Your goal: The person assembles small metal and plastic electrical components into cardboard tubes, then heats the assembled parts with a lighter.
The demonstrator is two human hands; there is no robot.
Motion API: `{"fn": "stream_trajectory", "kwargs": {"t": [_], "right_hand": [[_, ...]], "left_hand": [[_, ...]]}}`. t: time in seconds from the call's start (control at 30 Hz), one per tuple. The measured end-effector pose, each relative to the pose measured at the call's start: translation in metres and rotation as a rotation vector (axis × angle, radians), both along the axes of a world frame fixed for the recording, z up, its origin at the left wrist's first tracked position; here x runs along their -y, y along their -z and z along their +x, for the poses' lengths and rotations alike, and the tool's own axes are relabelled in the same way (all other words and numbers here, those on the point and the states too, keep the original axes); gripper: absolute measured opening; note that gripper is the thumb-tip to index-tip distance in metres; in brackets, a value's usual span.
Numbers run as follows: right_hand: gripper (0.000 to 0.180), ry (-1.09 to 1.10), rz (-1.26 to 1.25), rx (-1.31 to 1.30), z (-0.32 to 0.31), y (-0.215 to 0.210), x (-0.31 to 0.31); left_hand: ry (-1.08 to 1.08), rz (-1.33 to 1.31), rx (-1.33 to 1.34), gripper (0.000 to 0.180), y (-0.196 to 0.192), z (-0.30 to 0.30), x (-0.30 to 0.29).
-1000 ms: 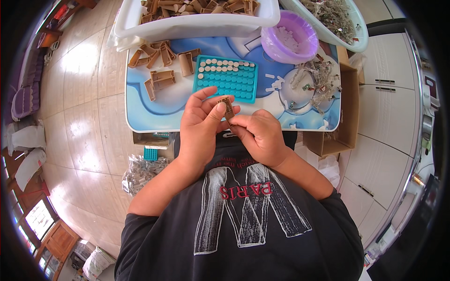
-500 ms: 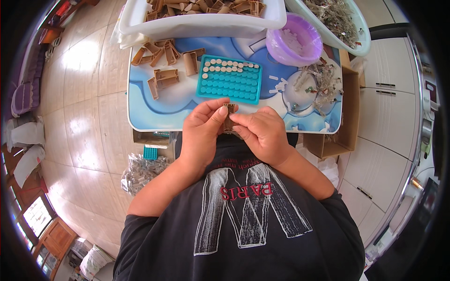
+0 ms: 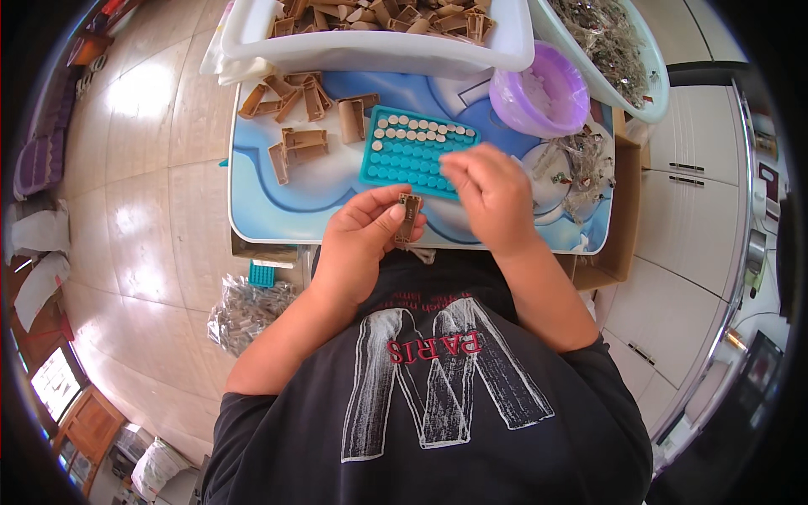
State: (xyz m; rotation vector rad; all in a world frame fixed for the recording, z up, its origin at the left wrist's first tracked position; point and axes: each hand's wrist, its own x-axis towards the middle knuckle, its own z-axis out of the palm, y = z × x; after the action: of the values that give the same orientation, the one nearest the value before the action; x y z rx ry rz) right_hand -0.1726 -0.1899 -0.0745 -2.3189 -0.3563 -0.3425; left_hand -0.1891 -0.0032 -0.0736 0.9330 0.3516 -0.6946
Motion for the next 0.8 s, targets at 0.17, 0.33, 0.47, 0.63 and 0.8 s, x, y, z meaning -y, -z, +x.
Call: {"fn": "stream_trajectory", "kwargs": {"t": [0.17,0.33,0.47,0.63,0.8], "right_hand": [[0.016,0.192,-0.217,0.189,0.027,0.019,0.003],[0.015,0.166,-0.289,0.187,0.031,0.024,0.003],[0.014,0.112,-0.197,0.226,0.026,0.021,0.000],[0.017,-0.011,0.055,0.087,0.005,0.000,-0.022],[0.015,-0.062,-0.001,0.129,0.000,0.003,-0.027]], "left_hand": [[-0.067,-0.070,-0.038,0.026,0.009,0.010,-0.002],[-0.078,-0.127,-0.051,0.023,0.014,0.013,-0.002],[-0.090,-0.138,-0.058,0.022,0.016,0.014,-0.002],[-0.100,-0.170,-0.044,0.021,0.020,0.012,-0.002],[-0.099,-0.164,-0.034,0.020,0.018,0.011,-0.001]]}}
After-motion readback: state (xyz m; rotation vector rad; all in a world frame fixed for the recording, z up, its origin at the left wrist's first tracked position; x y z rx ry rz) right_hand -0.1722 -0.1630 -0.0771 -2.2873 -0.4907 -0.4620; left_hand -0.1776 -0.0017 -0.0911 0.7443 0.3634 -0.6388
